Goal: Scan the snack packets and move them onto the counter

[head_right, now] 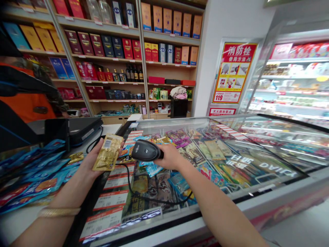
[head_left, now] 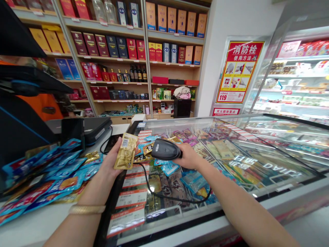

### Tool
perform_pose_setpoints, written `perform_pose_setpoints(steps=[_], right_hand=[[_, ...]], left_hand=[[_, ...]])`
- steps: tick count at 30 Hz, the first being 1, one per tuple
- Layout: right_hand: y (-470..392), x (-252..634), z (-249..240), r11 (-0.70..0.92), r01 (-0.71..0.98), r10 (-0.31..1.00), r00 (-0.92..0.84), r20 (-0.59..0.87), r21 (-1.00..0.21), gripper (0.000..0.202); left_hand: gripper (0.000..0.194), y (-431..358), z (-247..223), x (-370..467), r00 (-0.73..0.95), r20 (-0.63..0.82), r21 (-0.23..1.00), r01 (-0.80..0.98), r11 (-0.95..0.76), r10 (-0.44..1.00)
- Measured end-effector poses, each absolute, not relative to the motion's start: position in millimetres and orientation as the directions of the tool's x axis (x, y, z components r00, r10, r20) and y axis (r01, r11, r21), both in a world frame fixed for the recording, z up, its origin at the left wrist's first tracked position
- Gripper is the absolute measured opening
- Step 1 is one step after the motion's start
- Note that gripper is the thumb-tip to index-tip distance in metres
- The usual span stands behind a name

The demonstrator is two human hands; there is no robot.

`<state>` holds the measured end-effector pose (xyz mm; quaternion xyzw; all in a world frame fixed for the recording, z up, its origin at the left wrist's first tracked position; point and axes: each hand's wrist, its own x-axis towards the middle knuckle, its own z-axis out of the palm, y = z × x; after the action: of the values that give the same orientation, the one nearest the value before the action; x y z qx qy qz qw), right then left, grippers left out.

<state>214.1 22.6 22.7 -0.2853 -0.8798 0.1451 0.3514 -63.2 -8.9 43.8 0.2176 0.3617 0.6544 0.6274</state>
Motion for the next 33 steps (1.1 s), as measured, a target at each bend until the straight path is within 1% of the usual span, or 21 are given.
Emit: perform_pose_setpoints(steps=[8,11,13,15,16,17,18,20,21,22,23,25,27,29,31,33], right_hand=[[21,215,24,0.782,0.419,0.622,-0.580,0.526,-0.462,0.030],[23,216,24,0.793,0.407,0.609,-0.553,0.569,-0.454,0.028],[27,219,24,0.792,0.416,0.609,-0.496,0.618,-0.447,0.025],[34,225,24,0.765,0.470,0.630,-0.403,0.664,-0.440,0.023],[38,229,24,0.737,0.516,0.646,-0.345,0.681,-0.437,0.023],[42,234,24,0.697,0.572,0.663,-0.285,0.692,-0.432,0.022],[46,239,23,0.645,0.633,0.682,-0.226,0.695,-0.428,0.022],[54,249,21,0.521,0.744,0.719,-0.120,0.684,-0.418,0.022],[57,253,20,0.463,0.785,0.733,-0.078,0.676,-0.412,0.022],[59,257,18,0.415,0.815,0.744,-0.047,0.667,-0.406,0.022],[61,261,16,0.378,0.835,0.753,-0.026,0.657,-0.400,0.023],[64,265,14,0.329,0.859,0.771,-0.005,0.637,-0.392,0.025],[66,268,12,0.292,0.874,0.793,0.007,0.610,-0.389,0.027],[67,268,11,0.261,0.883,0.809,0.019,0.587,-0.389,0.028],[68,269,11,0.246,0.887,0.815,0.028,0.579,-0.390,0.029],[68,269,11,0.245,0.887,0.812,0.032,0.582,-0.391,0.029]], left_hand=[[0.043,-10,46,-61,-0.152,-0.176,0.757,-0.652,0.035,0.973],[0.042,-10,46,-60,-0.161,-0.180,0.778,-0.627,0.040,0.970],[0.037,-10,44,-59,-0.202,-0.166,0.815,-0.579,0.020,0.965],[0.029,-8,40,-56,-0.285,-0.112,0.879,-0.475,-0.039,0.952],[0.029,-6,38,-53,-0.323,-0.069,0.915,-0.397,-0.069,0.944],[0.032,-4,35,-50,-0.343,-0.013,0.948,-0.303,-0.098,0.939],[0.038,-1,33,-45,-0.339,0.061,0.972,-0.194,-0.133,0.939],[0.047,8,29,-34,-0.244,0.234,0.972,0.056,-0.227,0.941],[0.048,13,28,-28,-0.167,0.320,0.938,0.193,-0.288,0.932],[0.047,18,27,-20,-0.080,0.396,0.875,0.333,-0.350,0.915],[0.046,24,27,-12,0.010,0.449,0.788,0.467,-0.401,0.893],[0.044,35,28,4,0.178,0.491,0.575,0.669,-0.471,0.853],[0.042,44,30,20,0.324,0.485,0.374,0.763,-0.528,0.812],[0.039,52,31,34,0.430,0.446,0.237,0.789,-0.567,0.785],[0.035,58,32,45,0.486,0.381,0.153,0.806,-0.571,0.787],[0.031,60,32,53,0.480,0.338,0.103,0.836,-0.539,0.810]])
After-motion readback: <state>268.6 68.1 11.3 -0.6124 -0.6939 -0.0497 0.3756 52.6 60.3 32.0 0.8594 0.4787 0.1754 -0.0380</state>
